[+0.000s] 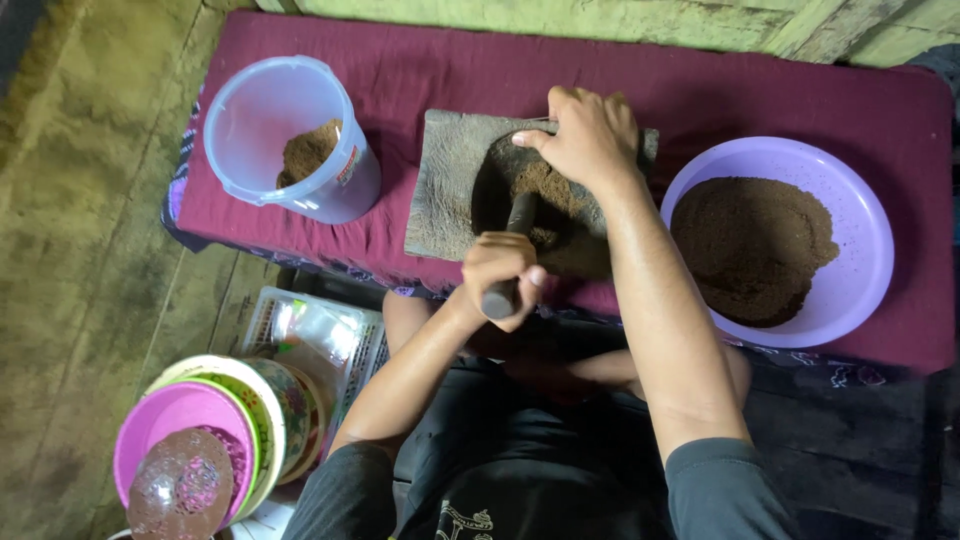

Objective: Pounding and grinding brown powder in a stone mortar using a wooden pestle and transferring it with a spoon.

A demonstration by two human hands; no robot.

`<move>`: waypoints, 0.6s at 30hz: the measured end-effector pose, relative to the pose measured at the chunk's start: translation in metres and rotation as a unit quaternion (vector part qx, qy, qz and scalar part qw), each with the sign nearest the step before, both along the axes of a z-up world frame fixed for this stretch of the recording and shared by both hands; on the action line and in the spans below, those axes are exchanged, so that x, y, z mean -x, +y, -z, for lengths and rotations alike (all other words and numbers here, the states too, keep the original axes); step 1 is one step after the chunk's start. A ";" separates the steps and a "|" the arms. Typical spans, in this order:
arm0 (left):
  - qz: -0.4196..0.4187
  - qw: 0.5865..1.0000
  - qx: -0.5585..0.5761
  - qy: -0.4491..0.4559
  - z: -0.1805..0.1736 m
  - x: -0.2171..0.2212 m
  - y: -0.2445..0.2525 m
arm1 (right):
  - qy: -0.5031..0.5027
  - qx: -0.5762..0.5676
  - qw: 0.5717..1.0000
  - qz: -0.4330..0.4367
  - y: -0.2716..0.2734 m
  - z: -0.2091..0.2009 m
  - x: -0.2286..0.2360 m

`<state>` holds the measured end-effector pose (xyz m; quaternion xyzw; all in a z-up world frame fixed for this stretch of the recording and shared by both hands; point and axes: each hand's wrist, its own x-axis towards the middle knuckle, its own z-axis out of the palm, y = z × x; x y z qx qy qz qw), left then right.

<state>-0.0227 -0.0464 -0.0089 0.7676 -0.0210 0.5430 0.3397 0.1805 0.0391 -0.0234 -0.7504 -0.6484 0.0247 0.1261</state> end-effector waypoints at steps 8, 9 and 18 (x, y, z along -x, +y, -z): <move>0.063 0.989 0.003 -0.133 -0.080 -0.001 0.013 | 0.062 -0.003 0.996 -0.058 -0.016 -0.034 0.003; 0.068 0.986 -0.012 -0.153 -0.083 -0.003 0.013 | 0.060 0.014 0.996 -0.062 -0.015 -0.036 0.003; 0.034 0.993 0.015 -0.114 -0.026 -0.042 0.032 | 0.057 0.017 0.997 -0.047 -0.012 -0.031 -0.002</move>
